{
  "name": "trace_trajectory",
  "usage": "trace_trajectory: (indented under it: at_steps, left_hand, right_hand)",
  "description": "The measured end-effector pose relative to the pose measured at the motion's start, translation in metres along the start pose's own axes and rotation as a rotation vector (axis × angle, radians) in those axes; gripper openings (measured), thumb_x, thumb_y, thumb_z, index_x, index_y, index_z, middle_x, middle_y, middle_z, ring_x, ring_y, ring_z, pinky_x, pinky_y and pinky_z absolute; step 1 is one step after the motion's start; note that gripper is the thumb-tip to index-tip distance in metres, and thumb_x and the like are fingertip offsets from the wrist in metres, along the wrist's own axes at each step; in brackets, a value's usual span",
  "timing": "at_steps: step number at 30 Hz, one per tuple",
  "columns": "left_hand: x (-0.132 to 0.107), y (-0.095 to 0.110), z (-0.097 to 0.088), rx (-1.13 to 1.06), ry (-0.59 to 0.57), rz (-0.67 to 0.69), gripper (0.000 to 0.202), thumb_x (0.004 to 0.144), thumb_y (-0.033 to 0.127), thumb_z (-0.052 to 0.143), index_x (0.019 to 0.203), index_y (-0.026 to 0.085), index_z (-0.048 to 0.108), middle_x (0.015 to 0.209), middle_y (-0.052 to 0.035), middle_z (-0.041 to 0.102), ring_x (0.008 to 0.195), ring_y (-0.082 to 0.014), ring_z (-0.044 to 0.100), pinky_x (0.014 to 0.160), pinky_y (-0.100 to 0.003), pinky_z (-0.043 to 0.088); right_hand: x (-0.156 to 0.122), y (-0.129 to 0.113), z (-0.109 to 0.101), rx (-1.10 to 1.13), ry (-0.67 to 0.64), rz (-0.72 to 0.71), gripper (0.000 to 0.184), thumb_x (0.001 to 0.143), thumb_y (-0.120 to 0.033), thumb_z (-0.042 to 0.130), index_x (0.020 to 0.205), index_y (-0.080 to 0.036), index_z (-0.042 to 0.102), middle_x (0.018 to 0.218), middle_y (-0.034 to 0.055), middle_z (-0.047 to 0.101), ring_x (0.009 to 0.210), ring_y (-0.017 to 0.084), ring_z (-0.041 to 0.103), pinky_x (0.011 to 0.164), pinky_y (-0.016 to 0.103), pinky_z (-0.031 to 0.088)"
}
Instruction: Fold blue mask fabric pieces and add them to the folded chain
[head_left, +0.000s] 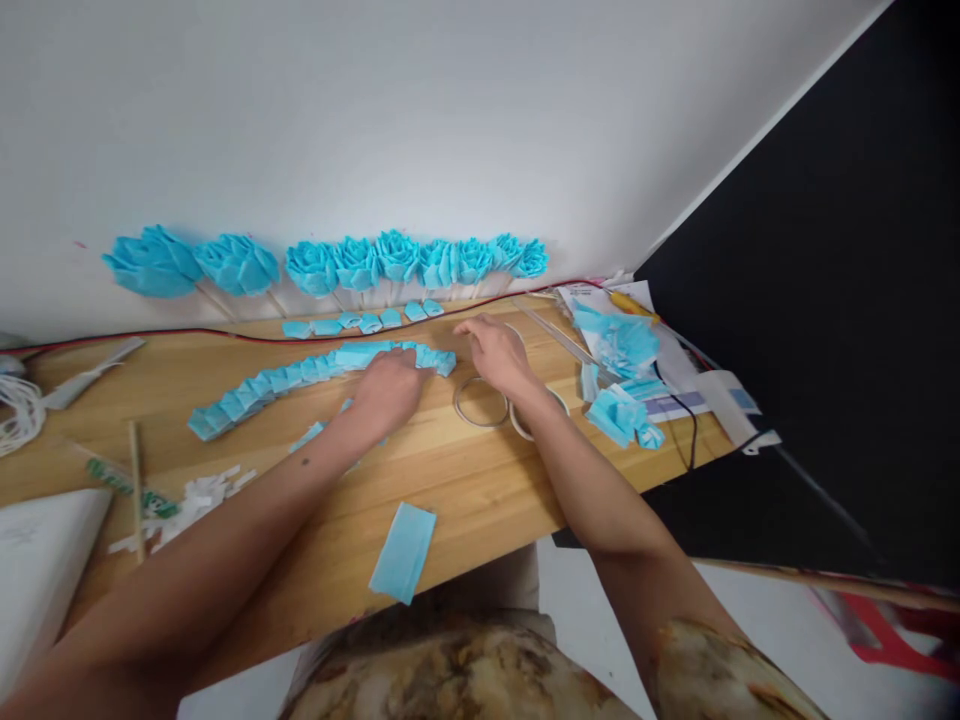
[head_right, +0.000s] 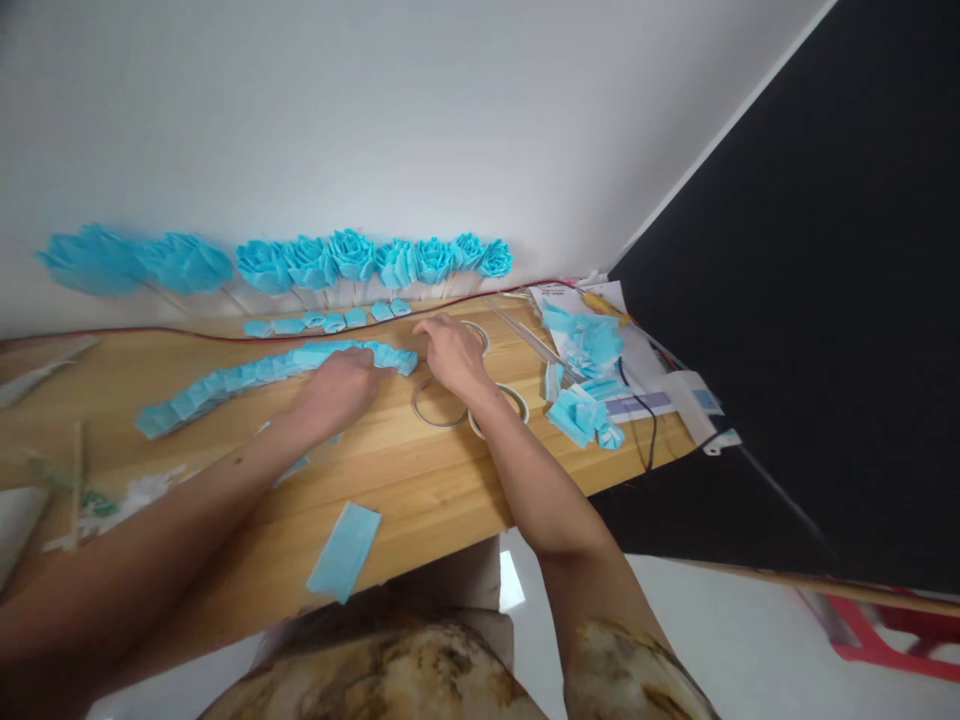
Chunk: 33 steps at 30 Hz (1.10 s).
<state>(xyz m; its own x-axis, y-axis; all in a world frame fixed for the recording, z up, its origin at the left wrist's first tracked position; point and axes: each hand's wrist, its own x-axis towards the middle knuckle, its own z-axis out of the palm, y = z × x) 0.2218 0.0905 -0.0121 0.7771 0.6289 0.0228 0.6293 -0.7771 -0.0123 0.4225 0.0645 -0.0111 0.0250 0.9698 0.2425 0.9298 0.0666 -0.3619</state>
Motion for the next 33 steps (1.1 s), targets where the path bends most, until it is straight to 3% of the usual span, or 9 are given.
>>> trace_trajectory:
  at_steps: [7,13,16,19,21,24,29,33]
  left_hand:
    - [-0.003,-0.002,0.000,0.026,0.027,0.020,0.035,0.094,0.013,0.041,0.106,0.014,0.074,0.088,-0.0131,0.066,0.087,-0.0255,0.062,0.073,-0.034,0.042]
    - [-0.007,-0.025,-0.021,-0.169,0.365,-0.090,0.037,0.096,0.021,0.042,0.113,0.018,0.075,0.087,-0.0106,0.067,0.087,-0.0241,0.062,0.074,-0.034,0.044]
    - [-0.011,-0.040,-0.033,-0.211,0.448,-0.178,0.038,0.095,0.023,0.043,0.117,0.018,0.074,0.086,-0.0098,0.067,0.088,-0.0242,0.062,0.075,-0.033,0.046]
    - [-0.021,-0.050,-0.041,-0.183,0.435,-0.226,0.039,0.094,0.023,0.042,0.117,0.017,0.074,0.089,-0.0104,0.069,0.090,-0.0248,0.062,0.077,-0.034,0.046]
    - [-0.030,-0.052,-0.046,-0.156,0.380,-0.232,0.040,0.094,0.022,0.041,0.116,0.017,0.074,0.094,-0.0114,0.071,0.093,-0.0254,0.063,0.078,-0.034,0.046]
    - [-0.048,-0.052,-0.052,-0.127,0.298,-0.271,0.042,0.095,0.022,0.039,0.115,0.018,0.075,0.098,-0.0113,0.072,0.095,-0.0258,0.065,0.078,-0.034,0.046]
    - [-0.083,-0.047,-0.059,-0.083,0.273,-0.384,0.041,0.097,0.025,0.037,0.117,0.021,0.073,0.106,-0.0101,0.074,0.097,-0.0263,0.067,0.079,-0.033,0.046]
    - [-0.125,-0.020,-0.068,-0.113,0.218,-0.394,0.036,0.097,0.027,0.041,0.108,0.021,0.075,0.101,-0.0093,0.076,0.089,-0.0253,0.068,0.073,-0.032,0.047]
  right_hand:
    - [-0.001,-0.005,0.015,-0.050,-0.144,-0.066,0.039,0.090,-0.007,0.041,0.103,-0.021,0.075,0.112,0.0090,0.071,0.110,0.025,0.060,0.094,0.036,0.045]
    - [-0.001,-0.005,0.015,-0.012,-0.142,-0.054,0.041,0.087,-0.005,0.041,0.103,-0.022,0.074,0.110,0.0088,0.071,0.110,0.025,0.061,0.092,0.035,0.046]
    - [0.000,-0.005,0.013,0.074,-0.018,0.008,0.039,0.085,-0.005,0.041,0.107,-0.020,0.070,0.112,0.0095,0.071,0.108,0.025,0.063,0.093,0.036,0.047]
    - [0.001,-0.004,0.009,0.189,0.236,0.089,0.040,0.087,-0.009,0.038,0.117,-0.020,0.062,0.112,0.0096,0.071,0.105,0.025,0.064,0.094,0.038,0.047]
    - [0.002,-0.004,0.006,0.249,0.320,0.080,0.041,0.088,-0.012,0.036,0.121,-0.020,0.059,0.113,0.0095,0.071,0.105,0.024,0.064,0.095,0.038,0.047]
    - [0.000,-0.006,0.004,0.266,0.304,0.008,0.044,0.089,-0.013,0.034,0.127,-0.020,0.056,0.114,0.0102,0.070,0.108,0.024,0.063,0.096,0.038,0.047]
    - [-0.004,-0.015,0.007,0.205,0.283,-0.104,0.050,0.088,-0.011,0.033,0.132,-0.019,0.055,0.120,0.0100,0.068,0.113,0.024,0.061,0.098,0.036,0.045]
    - [-0.004,-0.016,0.009,0.176,0.256,-0.106,0.048,0.091,-0.013,0.034,0.134,-0.019,0.055,0.120,0.0107,0.068,0.113,0.025,0.061,0.097,0.037,0.046]
